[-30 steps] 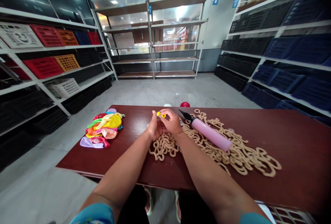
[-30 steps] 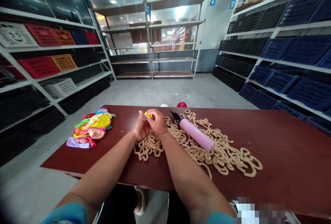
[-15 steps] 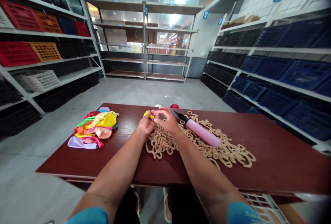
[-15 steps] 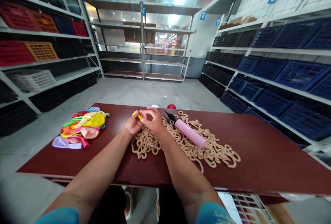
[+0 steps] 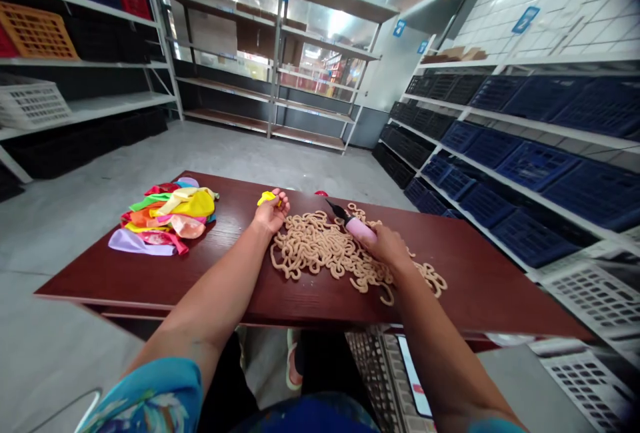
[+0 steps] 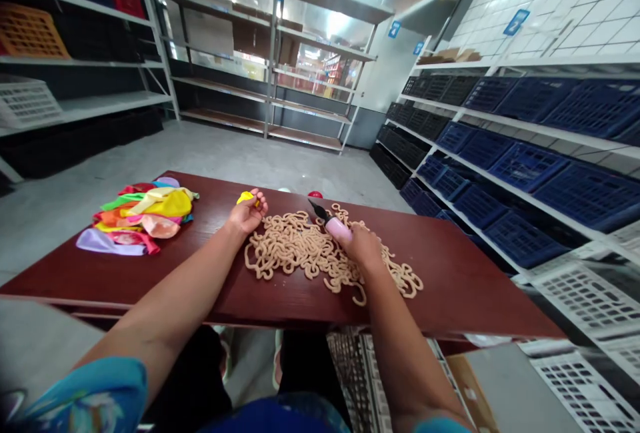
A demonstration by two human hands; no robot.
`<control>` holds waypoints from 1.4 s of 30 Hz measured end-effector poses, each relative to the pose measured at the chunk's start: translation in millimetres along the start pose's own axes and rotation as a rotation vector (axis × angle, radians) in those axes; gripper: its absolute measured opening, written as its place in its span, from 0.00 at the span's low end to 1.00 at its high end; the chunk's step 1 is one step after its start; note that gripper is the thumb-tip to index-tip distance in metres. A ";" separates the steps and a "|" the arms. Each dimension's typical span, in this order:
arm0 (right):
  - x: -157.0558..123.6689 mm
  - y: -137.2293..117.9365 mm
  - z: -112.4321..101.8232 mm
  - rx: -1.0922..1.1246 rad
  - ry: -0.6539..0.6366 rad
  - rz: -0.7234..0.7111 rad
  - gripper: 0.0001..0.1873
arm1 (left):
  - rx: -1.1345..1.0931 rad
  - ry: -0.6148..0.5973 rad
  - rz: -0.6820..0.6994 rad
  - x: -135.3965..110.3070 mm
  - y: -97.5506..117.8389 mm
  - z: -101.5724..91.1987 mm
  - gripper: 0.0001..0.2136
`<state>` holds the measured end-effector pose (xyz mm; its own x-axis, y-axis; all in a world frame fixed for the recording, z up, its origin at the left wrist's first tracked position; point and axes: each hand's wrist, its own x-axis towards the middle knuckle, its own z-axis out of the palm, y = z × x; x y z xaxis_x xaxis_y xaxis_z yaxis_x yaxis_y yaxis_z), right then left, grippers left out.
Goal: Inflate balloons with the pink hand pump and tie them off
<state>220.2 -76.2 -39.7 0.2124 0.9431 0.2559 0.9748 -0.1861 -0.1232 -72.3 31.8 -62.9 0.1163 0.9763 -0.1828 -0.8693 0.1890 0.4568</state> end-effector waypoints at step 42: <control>-8.9 -121.7 -19.9 -0.134 0.090 -0.444 0.25 | -0.174 -0.030 0.102 -0.7 3.5 2.3 0.05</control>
<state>101.1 -67.4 -7.9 -0.2276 0.9129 0.3389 0.9716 0.1900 0.1407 -74.3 32.1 -59.2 0.0355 0.9926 -0.1164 -0.9470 0.0707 0.3134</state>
